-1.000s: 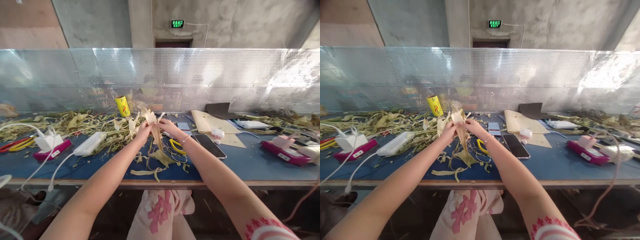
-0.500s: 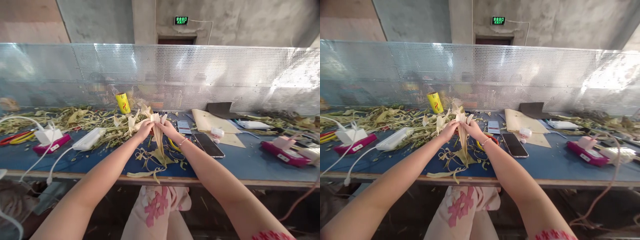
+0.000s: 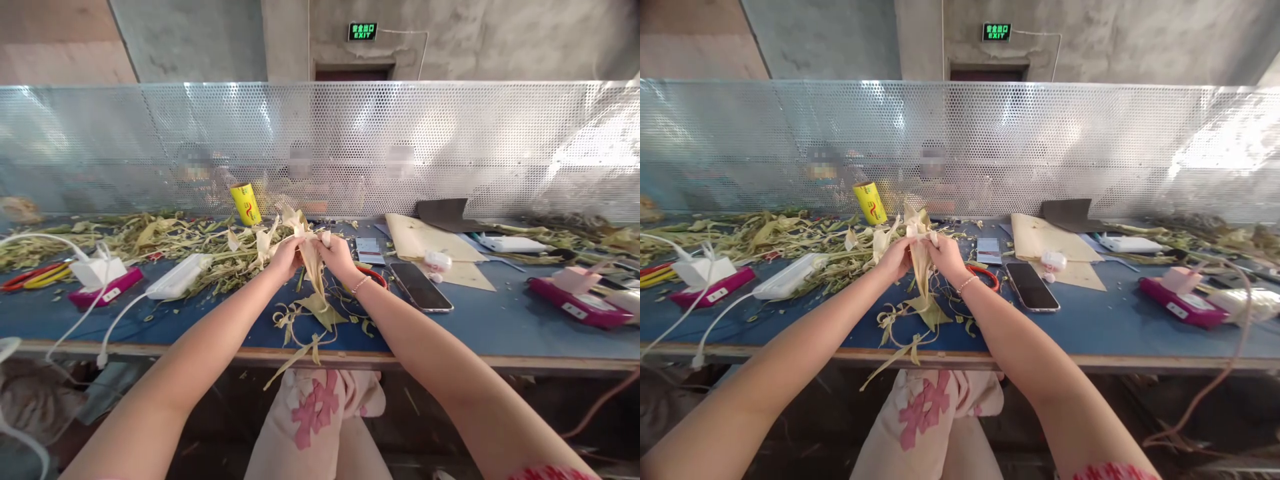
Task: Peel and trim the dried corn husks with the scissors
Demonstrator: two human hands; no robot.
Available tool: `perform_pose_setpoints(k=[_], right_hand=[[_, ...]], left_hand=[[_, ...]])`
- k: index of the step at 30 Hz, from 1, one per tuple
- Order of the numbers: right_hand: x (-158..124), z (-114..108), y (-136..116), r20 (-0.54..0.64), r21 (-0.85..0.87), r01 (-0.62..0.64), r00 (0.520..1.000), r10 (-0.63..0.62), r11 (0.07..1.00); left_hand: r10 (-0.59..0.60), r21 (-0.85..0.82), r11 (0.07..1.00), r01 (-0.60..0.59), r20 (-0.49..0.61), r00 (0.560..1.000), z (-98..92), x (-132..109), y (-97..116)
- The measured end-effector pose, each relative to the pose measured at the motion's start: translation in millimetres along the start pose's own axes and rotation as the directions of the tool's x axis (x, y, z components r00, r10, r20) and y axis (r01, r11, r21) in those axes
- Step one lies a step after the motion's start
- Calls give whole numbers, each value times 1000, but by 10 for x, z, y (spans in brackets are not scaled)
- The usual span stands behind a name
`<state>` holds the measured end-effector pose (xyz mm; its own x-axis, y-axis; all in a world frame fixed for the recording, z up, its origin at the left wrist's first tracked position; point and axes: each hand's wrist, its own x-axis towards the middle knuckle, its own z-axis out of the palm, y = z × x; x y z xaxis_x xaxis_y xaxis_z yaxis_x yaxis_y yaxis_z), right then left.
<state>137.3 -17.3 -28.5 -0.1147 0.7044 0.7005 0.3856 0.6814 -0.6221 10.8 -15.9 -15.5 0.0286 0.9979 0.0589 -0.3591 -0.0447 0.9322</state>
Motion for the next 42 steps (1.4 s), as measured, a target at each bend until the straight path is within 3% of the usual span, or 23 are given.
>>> perform_pose_setpoints(k=[6, 11, 16, 21, 25, 28, 30, 34, 38, 42], right_hand=[[-6, -64, -61, 69, 14, 159, 985, -159, 987], [1, -102, -129, 62, 9, 187, 980, -187, 982], [19, -59, -85, 44, 67, -4, 999, 1, 998], [22, 10, 8, 76, 157, -200, 979, 190, 967], [18, 32, 39, 94, 174, -221, 974, 207, 960], [12, 26, 15, 70, 84, -208, 977, 202, 975], [9, 19, -8, 52, 8, -157, 986, 156, 988], [7, 8, -31, 38, -110, 25, 999, -21, 994], [0, -17, -38, 74, -183, 162, 986, -150, 970], [-17, -43, -59, 117, -199, 242, 968, -222, 950]], left_hand=[[-18, -18, 1000, 17, -87, 996, -82, 80, 17], [37, 37, 999, -33, -106, 994, -128, 108, 4], [222, 184, 958, -219, 4, 975, -106, 88, -28], [291, 408, 858, -312, 114, 950, -40, -8, -30], [375, 540, 733, -414, 186, 908, -14, -85, 3], [449, 623, 624, -472, 209, 869, -3, -100, 19], [461, 657, 592, -467, 200, 865, 0, -91, 14], [411, 649, 650, -396, 138, 901, -10, -43, -40], [325, 501, 798, -335, 111, 939, -16, 1, -117], [257, 381, 887, -261, 61, 964, 10, -3, -136]])
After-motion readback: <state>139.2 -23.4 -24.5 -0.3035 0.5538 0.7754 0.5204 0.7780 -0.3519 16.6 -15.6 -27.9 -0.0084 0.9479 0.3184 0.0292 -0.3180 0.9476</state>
